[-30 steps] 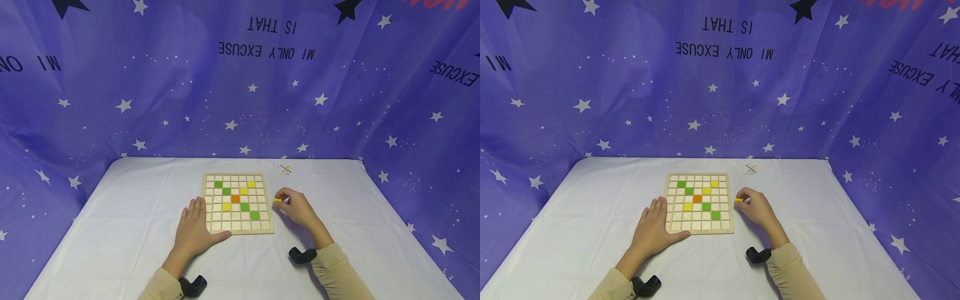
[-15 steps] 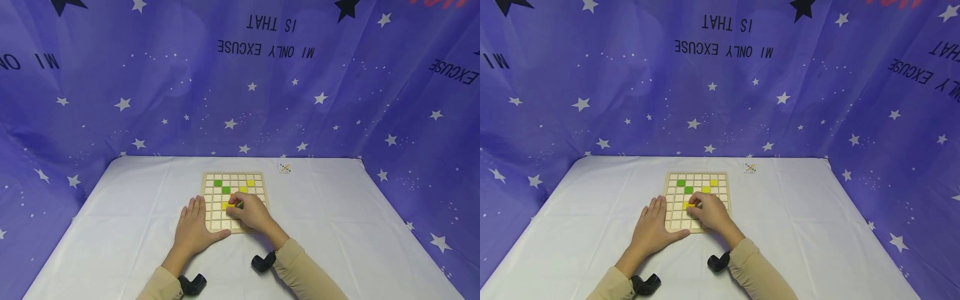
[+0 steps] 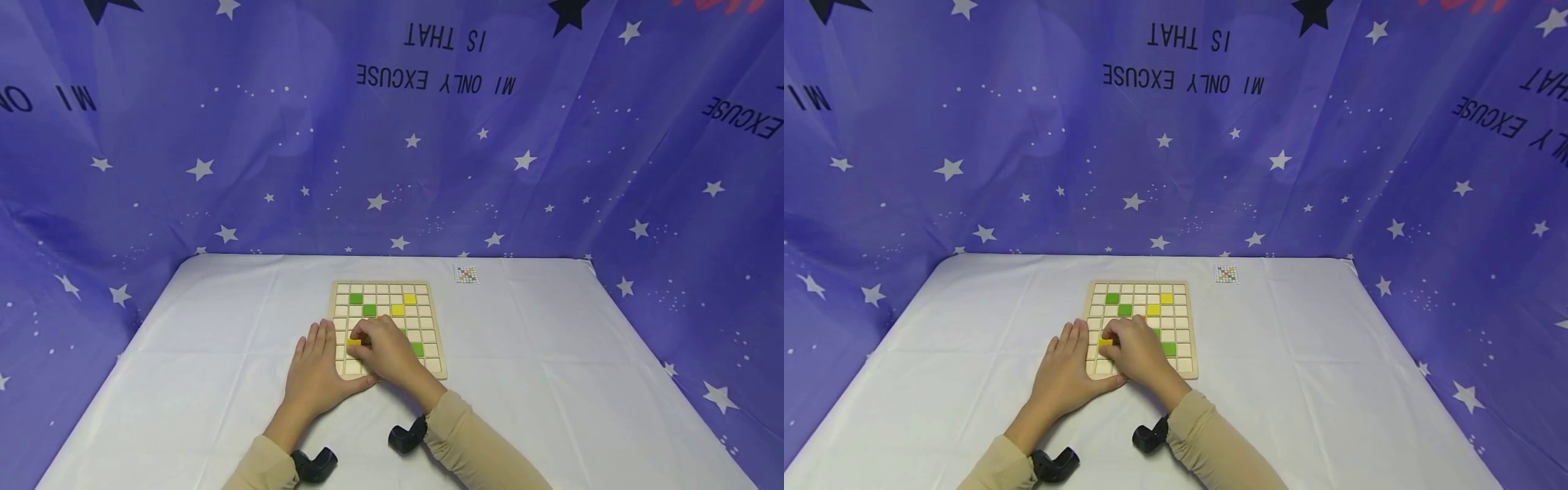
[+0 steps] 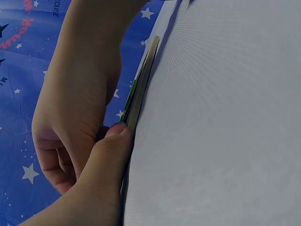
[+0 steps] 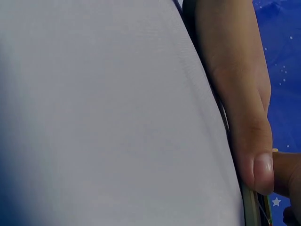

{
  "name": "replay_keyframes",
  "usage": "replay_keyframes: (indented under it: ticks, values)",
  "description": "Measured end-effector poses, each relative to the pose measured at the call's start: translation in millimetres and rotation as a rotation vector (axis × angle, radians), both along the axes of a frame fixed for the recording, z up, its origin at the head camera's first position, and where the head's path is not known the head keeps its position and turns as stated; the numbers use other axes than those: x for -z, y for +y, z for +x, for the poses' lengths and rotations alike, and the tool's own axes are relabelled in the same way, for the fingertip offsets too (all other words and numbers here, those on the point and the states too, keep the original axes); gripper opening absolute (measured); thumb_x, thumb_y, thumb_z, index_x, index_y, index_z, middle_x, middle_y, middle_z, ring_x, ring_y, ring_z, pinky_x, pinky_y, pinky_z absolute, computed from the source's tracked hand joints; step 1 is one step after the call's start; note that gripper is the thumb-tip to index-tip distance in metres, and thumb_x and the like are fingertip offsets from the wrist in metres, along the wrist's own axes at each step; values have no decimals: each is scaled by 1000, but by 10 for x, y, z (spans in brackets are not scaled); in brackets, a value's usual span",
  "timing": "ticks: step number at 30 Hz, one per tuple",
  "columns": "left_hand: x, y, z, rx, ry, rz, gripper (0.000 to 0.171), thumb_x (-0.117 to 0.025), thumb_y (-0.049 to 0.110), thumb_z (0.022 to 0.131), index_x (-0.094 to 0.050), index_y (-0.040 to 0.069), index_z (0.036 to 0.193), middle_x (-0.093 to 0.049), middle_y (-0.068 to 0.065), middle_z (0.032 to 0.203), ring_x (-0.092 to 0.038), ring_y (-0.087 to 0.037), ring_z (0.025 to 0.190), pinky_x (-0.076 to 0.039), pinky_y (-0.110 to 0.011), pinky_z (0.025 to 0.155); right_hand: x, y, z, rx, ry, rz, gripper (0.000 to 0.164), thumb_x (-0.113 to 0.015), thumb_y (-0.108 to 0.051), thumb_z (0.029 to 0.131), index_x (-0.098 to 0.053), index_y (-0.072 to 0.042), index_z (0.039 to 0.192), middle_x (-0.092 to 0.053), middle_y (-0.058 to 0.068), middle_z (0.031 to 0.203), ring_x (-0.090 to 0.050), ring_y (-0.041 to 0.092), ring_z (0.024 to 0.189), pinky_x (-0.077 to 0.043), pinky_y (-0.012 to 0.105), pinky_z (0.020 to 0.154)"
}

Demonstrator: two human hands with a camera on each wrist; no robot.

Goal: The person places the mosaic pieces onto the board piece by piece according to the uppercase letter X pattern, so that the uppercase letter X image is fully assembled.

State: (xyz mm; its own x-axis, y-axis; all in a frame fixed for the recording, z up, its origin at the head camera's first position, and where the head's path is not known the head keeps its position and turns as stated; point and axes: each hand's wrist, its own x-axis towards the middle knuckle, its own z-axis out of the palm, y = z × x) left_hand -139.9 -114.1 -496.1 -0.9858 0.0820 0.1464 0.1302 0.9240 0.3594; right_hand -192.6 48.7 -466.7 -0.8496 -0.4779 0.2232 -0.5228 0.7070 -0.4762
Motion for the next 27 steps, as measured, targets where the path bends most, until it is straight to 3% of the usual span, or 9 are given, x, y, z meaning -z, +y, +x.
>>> replay_keyframes:
  ticks: [6,13,21,27]
  values:
    - [2,-1,2,6,2,-5,141,-51,96,63,-19,-5,155,-19,-22,164,-15,-38,154,-17,-58,123,4,26,21,-34,59,48,23,-77,-38,86,-72,-21,101,-66,-12,99,-56,9,94,-50,23,79]
    - [-12,-2,15,10,4,-7,140,-51,96,64,-19,-6,155,-19,-23,163,-16,-38,153,-18,-59,123,-8,49,30,-52,34,78,20,-75,-40,87,-76,-22,97,-63,-11,98,-55,12,100,-50,27,84]
    - [3,-11,17,13,-1,-8,140,-51,95,64,-18,-5,155,-18,-23,164,-15,-38,154,-18,-59,123,-4,53,45,-45,19,99,19,-74,-42,88,-78,-25,94,-61,-12,99,-50,8,94,-46,23,79]
    - [13,-19,17,8,3,-16,140,-49,96,64,-18,-5,155,-19,-22,164,-15,-38,154,-18,-59,123,-2,50,54,-60,57,128,20,-74,-41,88,-80,-25,97,-61,-13,95,-48,6,89,-44,19,72]
